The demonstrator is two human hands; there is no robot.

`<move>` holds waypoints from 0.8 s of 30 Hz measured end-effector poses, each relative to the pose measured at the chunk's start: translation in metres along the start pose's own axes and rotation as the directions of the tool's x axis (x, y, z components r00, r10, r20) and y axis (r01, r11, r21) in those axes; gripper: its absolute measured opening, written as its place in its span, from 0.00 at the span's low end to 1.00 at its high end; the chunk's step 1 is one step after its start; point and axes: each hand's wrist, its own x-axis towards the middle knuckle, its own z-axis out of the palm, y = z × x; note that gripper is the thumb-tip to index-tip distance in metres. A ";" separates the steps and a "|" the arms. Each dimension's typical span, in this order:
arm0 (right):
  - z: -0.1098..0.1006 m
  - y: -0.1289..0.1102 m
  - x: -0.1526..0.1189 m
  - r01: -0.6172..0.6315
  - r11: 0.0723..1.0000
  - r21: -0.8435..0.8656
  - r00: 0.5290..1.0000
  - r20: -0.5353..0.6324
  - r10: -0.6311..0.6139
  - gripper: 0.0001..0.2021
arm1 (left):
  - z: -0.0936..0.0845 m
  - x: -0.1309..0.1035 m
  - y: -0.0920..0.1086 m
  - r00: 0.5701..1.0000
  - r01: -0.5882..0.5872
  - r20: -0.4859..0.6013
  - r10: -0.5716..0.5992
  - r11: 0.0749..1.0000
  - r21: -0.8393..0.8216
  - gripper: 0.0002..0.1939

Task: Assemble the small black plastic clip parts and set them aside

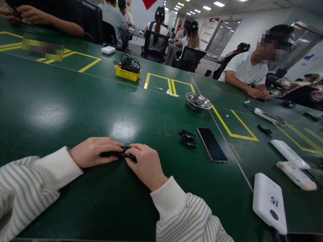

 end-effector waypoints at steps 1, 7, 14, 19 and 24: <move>0.000 0.002 -0.001 0.003 1.000 -0.008 1.000 -0.006 -0.003 0.07 | 0.001 0.002 0.000 1.000 0.000 0.003 0.000 1.000 -0.001 0.12; -0.008 0.021 -0.017 -0.015 0.998 -0.065 0.998 -0.064 0.010 0.08 | 0.017 0.026 0.010 0.999 -0.024 0.022 0.023 0.999 0.024 0.12; -0.039 0.062 -0.057 -0.163 0.984 -0.067 0.977 -0.149 0.152 0.08 | 0.056 0.089 0.045 0.995 -0.079 0.065 0.071 0.989 0.124 0.13; -0.055 0.093 -0.081 -0.314 0.950 0.000 0.928 -0.210 0.307 0.09 | 0.081 0.130 0.074 0.997 -0.063 0.049 0.055 0.983 0.174 0.14; -0.061 0.109 -0.088 -0.356 0.934 0.033 0.898 -0.266 0.351 0.09 | 0.096 0.151 0.088 1.000 0.009 -0.003 -0.008 0.985 0.174 0.15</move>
